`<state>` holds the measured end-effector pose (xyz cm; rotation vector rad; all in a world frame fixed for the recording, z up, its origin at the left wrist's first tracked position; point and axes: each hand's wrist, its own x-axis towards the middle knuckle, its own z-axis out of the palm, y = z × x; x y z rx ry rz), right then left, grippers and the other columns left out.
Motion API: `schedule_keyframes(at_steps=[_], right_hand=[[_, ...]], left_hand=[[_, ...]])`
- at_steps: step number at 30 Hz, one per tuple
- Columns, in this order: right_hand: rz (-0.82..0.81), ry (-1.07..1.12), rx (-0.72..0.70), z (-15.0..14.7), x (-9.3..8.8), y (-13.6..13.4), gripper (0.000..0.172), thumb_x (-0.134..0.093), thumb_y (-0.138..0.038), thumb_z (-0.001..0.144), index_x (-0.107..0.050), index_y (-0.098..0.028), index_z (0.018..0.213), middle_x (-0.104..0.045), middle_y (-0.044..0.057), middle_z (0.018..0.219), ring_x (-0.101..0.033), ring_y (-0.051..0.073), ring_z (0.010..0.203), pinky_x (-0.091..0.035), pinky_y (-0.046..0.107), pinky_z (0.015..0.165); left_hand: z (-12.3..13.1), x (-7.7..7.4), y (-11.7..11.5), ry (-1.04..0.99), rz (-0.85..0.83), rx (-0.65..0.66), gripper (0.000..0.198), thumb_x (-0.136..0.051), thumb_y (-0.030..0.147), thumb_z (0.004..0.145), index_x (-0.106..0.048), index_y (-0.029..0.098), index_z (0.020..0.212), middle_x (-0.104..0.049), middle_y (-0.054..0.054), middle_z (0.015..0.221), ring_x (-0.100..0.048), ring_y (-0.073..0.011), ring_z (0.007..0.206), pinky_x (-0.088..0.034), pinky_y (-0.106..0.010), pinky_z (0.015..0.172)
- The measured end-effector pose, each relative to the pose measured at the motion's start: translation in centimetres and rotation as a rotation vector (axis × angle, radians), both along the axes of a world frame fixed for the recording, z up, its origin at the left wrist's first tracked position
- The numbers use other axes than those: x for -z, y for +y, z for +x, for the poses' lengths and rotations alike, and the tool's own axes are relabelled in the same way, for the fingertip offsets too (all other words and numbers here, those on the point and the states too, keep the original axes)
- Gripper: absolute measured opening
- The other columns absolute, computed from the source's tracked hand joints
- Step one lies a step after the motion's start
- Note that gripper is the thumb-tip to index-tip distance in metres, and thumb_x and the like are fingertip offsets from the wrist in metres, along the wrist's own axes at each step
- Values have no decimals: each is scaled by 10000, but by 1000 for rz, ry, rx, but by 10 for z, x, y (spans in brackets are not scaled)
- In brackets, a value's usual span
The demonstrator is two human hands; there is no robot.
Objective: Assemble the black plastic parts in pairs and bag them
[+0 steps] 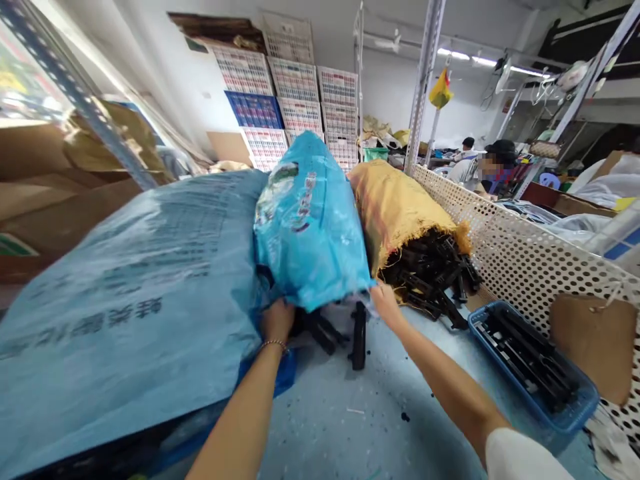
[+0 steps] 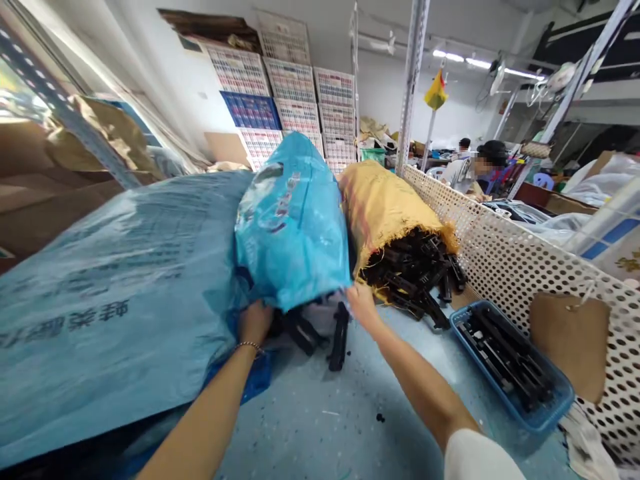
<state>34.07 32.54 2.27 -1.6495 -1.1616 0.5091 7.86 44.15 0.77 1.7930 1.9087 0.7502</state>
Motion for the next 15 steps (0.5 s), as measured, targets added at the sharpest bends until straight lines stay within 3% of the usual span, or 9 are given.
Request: schedule_keyframes(at_steps=[2,5,8,11,13,15], right_hand=[[-18,-2,-10,-5,19,-22,296,-386,-362,857,-414,-230,594,-429,-29,562,-420,137,584,-307,246,548],[-53,-20,16,9,38,-38,277,-416,-370,844,-439,-226,609,-465,-25,593,-421,142,610,-303,246,577],[-91,-40,58,24,47,-35,252,-480,-356,820,-446,-229,604,-473,-23,590,-425,148,620,-304,249,606],[-108,-48,125,30,56,-26,240,-458,-334,823,-437,-236,605,-480,-14,584,-441,157,620,-313,254,608],[-108,-50,168,35,64,-24,271,-400,-355,860,-445,-238,621,-508,-1,597,-458,165,626,-328,258,599],[-104,-53,182,41,70,-25,321,-352,-393,895,-465,-233,640,-539,10,612,-478,171,633,-356,259,594]], left_hand=[[-5,0,6,-3,-14,-27,148,-538,247,743,-636,181,653,-670,-177,631,-677,-367,740,-492,-416,677],[-11,-7,-2,-43,6,-42,157,-515,258,746,-595,185,632,-648,-134,618,-654,-317,708,-478,-377,660],[-6,-23,-33,-128,81,-46,291,-444,389,823,-603,183,693,-636,-73,640,-587,-236,655,-436,-312,599],[0,-35,-76,-250,162,45,400,-437,529,787,-641,191,722,-633,-33,623,-546,-216,628,-422,-305,570],[-5,-33,-99,-302,166,132,376,-466,530,717,-656,206,694,-650,-23,614,-557,-226,628,-443,-319,574],[-19,-26,-109,-305,172,122,327,-477,509,667,-649,232,658,-658,-14,604,-580,-243,633,-472,-338,575]])
